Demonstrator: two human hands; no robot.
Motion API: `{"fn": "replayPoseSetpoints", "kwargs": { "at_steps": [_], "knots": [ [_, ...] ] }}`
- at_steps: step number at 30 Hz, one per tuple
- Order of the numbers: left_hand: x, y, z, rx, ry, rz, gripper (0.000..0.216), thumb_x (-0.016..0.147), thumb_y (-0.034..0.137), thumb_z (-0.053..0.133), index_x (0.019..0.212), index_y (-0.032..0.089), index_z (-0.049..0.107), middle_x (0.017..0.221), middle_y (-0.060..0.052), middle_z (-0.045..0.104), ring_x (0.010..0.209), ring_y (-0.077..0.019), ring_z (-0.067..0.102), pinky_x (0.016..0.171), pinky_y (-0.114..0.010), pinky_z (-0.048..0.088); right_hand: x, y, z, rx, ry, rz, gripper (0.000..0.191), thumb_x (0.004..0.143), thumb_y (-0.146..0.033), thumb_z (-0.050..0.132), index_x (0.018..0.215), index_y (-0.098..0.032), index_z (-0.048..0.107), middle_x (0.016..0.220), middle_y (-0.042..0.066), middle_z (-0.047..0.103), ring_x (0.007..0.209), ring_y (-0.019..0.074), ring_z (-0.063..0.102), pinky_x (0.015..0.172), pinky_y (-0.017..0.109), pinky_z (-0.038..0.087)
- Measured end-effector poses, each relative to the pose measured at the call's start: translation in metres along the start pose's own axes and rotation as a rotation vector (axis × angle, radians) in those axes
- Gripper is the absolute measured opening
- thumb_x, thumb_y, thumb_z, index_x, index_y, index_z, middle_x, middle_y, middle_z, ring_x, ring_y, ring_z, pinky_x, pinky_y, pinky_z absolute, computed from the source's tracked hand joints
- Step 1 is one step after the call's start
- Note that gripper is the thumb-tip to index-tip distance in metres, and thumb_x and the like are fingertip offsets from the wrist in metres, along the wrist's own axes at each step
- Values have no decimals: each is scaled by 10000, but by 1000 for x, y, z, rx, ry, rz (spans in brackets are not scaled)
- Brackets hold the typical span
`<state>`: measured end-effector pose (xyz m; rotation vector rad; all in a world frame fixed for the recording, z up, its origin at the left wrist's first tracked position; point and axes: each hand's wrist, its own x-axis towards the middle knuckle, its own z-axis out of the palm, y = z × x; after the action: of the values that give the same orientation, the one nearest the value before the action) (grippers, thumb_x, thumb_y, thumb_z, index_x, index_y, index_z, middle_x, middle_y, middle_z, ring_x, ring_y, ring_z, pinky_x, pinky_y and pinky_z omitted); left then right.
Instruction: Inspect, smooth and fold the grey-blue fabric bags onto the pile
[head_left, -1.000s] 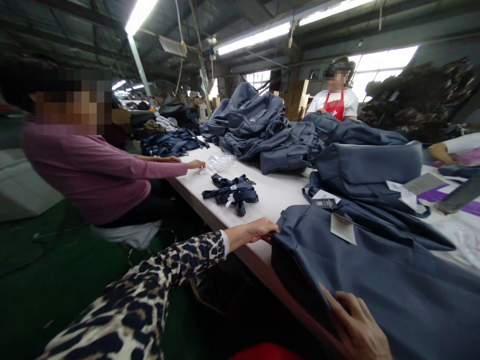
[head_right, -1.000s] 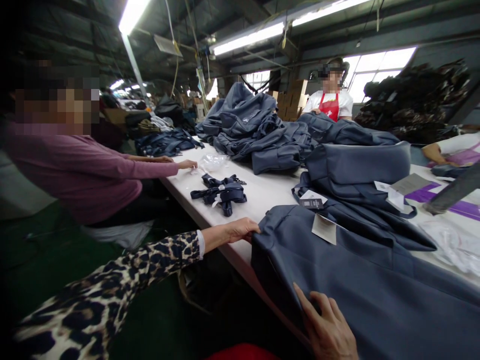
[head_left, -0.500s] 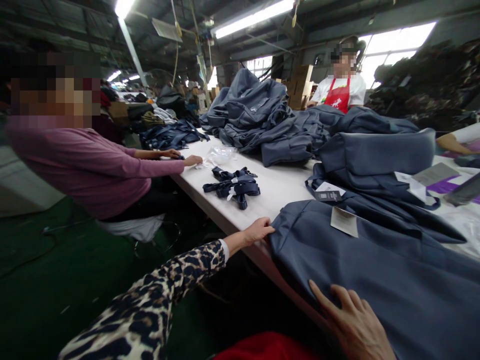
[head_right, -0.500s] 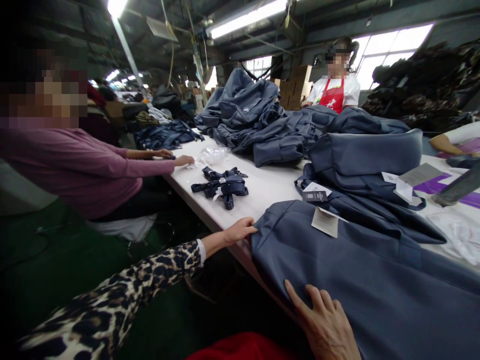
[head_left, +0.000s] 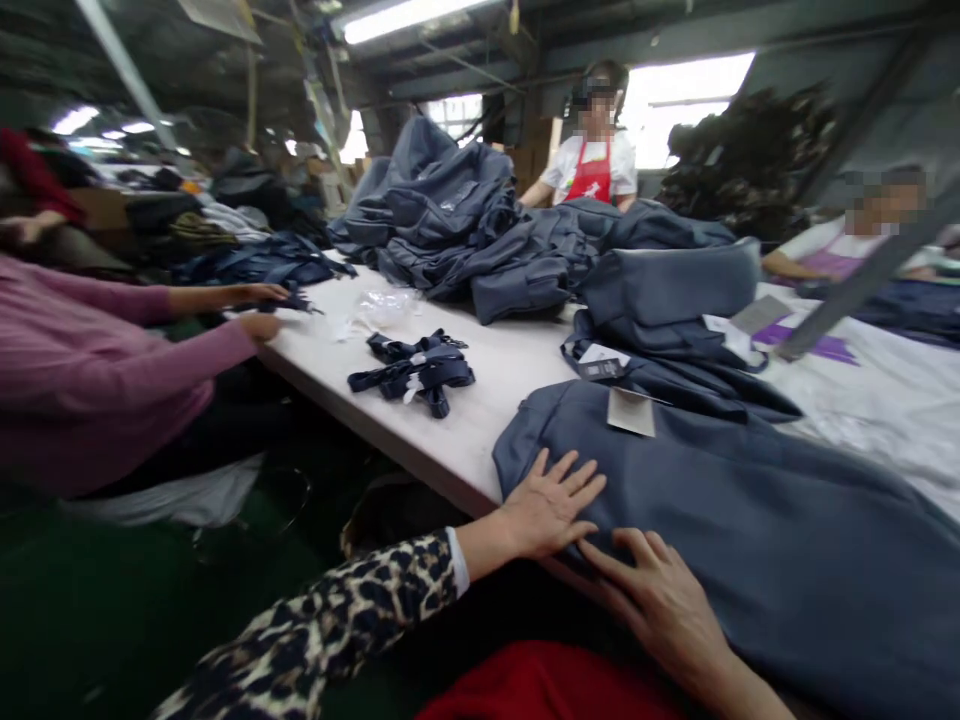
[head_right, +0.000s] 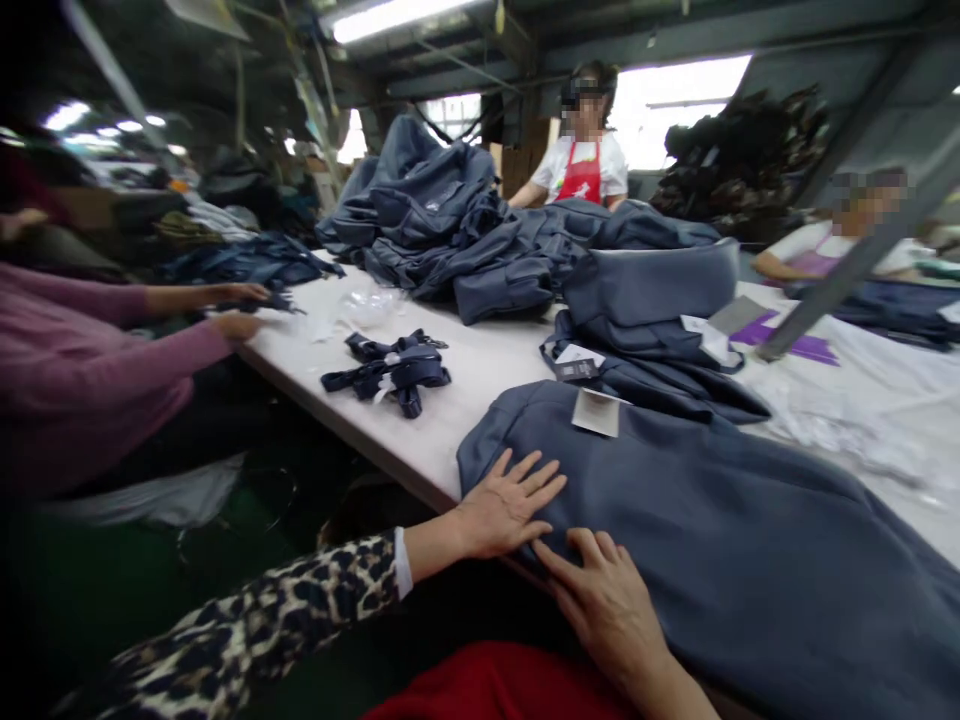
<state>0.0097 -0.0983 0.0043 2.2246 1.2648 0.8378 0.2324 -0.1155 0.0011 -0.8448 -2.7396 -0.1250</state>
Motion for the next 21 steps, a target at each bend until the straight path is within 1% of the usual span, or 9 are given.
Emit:
{"fn": "replayPoseSetpoints", "kwargs": {
  "at_steps": [3, 5, 7, 10, 13, 15, 17, 18, 21],
  "knots": [
    [1, -9, 1, 30, -40, -10, 644, 852, 403, 664, 1451, 330, 438, 1566, -49, 340, 1482, -336, 170, 1172, -565, -88, -22, 24, -26, 7, -77, 130, 368, 974, -357, 498, 1335, -354, 572, 1192, 78, 603, 1022, 198, 580, 874, 354, 500],
    [2, -10, 0, 196, -98, -5, 645, 886, 417, 614, 1483, 346, 380, 1581, -38, 306, 1481, -336, 177, 1176, -589, -25, -56, 53, -37, -120, -74, 296, 423, 969, -425, 503, 1385, -350, 523, 1342, 91, 560, 1194, 264, 525, 988, 472, 435],
    [1, -10, 0, 404, -143, 18, 627, 930, 417, 536, 1512, 348, 312, 1596, -30, 266, 1481, -328, 185, 1171, -607, 65, -98, 77, -41, -224, -61, 483, 522, 963, -492, 486, 1452, -317, 439, 1480, 102, 459, 1353, 314, 397, 1070, 551, 336],
    [2, -9, -3, 638, -214, 45, 587, 962, 410, 448, 1522, 328, 290, 1595, -27, 262, 1470, -319, 230, 1142, -606, 211, -141, 91, -35, -183, -108, 648, 608, 982, -544, 402, 1516, -263, 327, 1578, 98, 315, 1446, 283, 268, 1141, 502, 261],
    [21, 6, -10, 772, -315, 41, 516, 945, 378, 450, 1445, 250, 463, 1514, -86, 425, 1377, -330, 412, 1078, -559, 354, -145, 90, -32, -87, -154, 690, 631, 981, -576, 368, 1532, -280, 284, 1604, 73, 250, 1469, 274, 216, 1172, 488, 202],
    [47, 32, -5, 793, -349, 99, 408, 938, 329, 456, 1290, 213, 626, 1406, -114, 554, 1261, -308, 539, 1063, -506, 391, -138, 89, -34, -38, -147, 711, 649, 972, -609, 351, 1529, -283, 291, 1604, 71, 250, 1471, 281, 209, 1177, 488, 186],
    [78, 64, 16, 709, -344, 246, 361, 956, 306, 436, 1227, 227, 662, 1390, -91, 572, 1243, -259, 556, 1095, -451, 374, -135, 87, -37, 8, -134, 725, 666, 963, -645, 321, 1522, -283, 310, 1598, 73, 266, 1467, 286, 219, 1177, 489, 187],
    [93, 78, 32, 635, -341, 333, 373, 973, 312, 418, 1277, 247, 625, 1434, -68, 532, 1286, -234, 520, 1118, -427, 355, -135, 87, -37, 30, -128, 730, 674, 958, -660, 308, 1517, -283, 323, 1595, 75, 276, 1465, 289, 225, 1176, 492, 189],
    [129, 100, 94, 462, -344, 507, 491, 1012, 366, 368, 1496, 285, 356, 1572, -43, 333, 1433, -202, 334, 1176, -427, 274, -137, 86, -33, 88, -91, 738, 709, 942, -687, 308, 1506, -259, 350, 1582, 95, 302, 1461, 298, 236, 1175, 508, 192]
  ]
}}
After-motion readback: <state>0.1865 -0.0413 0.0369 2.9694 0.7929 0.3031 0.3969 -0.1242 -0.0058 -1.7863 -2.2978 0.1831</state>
